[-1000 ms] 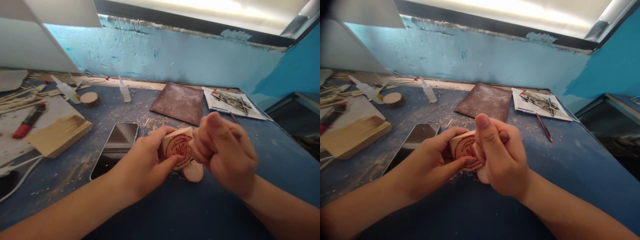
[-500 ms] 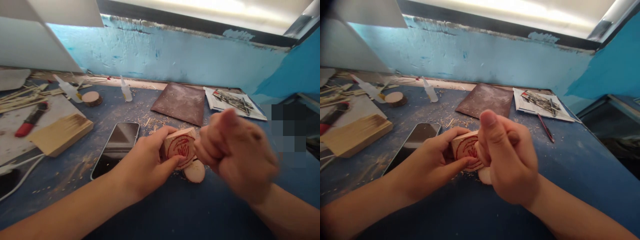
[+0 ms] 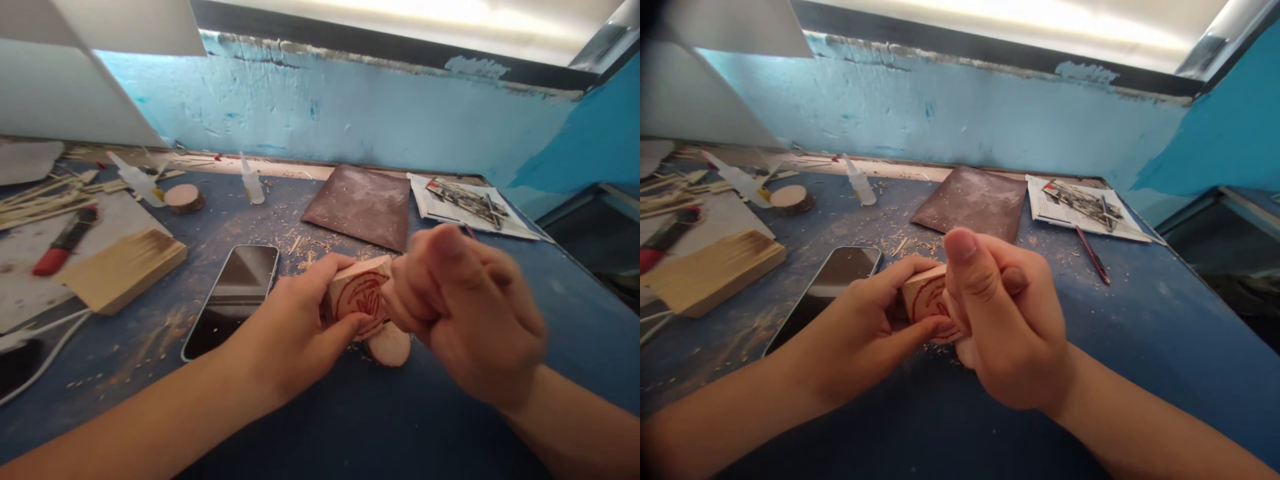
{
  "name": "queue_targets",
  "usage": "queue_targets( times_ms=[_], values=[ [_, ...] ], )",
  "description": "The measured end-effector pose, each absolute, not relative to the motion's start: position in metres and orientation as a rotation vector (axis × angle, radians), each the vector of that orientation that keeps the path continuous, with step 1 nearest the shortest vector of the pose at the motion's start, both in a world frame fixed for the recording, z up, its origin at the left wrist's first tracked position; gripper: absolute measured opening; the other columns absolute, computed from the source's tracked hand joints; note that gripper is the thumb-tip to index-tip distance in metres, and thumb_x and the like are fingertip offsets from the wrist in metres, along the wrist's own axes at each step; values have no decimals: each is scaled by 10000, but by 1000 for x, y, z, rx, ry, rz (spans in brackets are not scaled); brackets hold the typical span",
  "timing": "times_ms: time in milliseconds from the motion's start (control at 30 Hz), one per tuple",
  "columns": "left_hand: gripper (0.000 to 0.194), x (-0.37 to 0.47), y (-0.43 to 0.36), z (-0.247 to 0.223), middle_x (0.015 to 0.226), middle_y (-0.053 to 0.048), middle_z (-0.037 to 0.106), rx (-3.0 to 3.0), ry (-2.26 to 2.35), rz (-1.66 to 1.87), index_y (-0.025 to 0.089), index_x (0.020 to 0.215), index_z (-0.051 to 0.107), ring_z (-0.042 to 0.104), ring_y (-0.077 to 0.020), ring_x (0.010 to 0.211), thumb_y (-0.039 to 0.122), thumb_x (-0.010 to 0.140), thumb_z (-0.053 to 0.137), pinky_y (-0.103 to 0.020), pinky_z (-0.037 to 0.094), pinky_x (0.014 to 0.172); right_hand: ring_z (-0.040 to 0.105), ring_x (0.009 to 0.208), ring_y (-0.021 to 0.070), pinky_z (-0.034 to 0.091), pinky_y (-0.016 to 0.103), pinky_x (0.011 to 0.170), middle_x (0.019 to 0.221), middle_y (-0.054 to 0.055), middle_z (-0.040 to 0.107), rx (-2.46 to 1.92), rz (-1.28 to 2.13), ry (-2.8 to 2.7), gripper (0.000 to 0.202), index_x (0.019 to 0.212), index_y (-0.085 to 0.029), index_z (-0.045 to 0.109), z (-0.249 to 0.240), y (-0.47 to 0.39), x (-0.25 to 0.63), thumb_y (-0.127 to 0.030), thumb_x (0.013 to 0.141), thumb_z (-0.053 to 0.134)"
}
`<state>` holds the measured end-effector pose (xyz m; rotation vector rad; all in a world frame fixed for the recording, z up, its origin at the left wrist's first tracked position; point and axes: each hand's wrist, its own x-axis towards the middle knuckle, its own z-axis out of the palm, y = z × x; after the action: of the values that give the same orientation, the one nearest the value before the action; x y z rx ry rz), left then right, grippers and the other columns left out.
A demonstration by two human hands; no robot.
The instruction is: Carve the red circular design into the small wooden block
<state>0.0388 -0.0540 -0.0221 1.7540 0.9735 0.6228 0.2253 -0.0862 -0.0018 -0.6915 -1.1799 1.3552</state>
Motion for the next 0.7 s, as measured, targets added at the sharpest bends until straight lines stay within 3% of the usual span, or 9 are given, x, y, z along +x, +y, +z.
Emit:
queue_targets(
  times_ms=[133,267,400,700],
  values=[
    [308,38,-52,-22,995,3,794,1777,970,642,262,1195,671,756,-228,872,257,905,772,-337,579,747,338,461,86,253,259,422,578,-45,432,-716,1309,-1228,443,701,-206,535,-5,-86,224,-336,1112,639],
    [308,39,-51,-22,1006,-10,792,1752,952,645,249,1203,670,754,-229,867,266,914,776,-335,591,743,380,451,98,268,274,423,543,-35,445,-759,1265,-1193,497,655,-211,526,4,-85,224,-370,1110,647],
    [319,39,-52,-21,1003,-9,795,1756,943,645,254,1220,666,762,-231,867,270,921,776,-331,597,742,294,426,82,223,268,413,536,-52,394,-781,1249,-1195,522,644,-213,513,5,-82,225,-424,1094,672],
    [316,39,-53,-20,979,-3,797,1726,943,642,255,1211,665,767,-222,842,263,914,771,-322,597,715,249,430,62,223,243,391,548,-62,296,-765,1278,-1125,598,598,-200,425,10,-79,226,-451,1053,721]
  ],
)
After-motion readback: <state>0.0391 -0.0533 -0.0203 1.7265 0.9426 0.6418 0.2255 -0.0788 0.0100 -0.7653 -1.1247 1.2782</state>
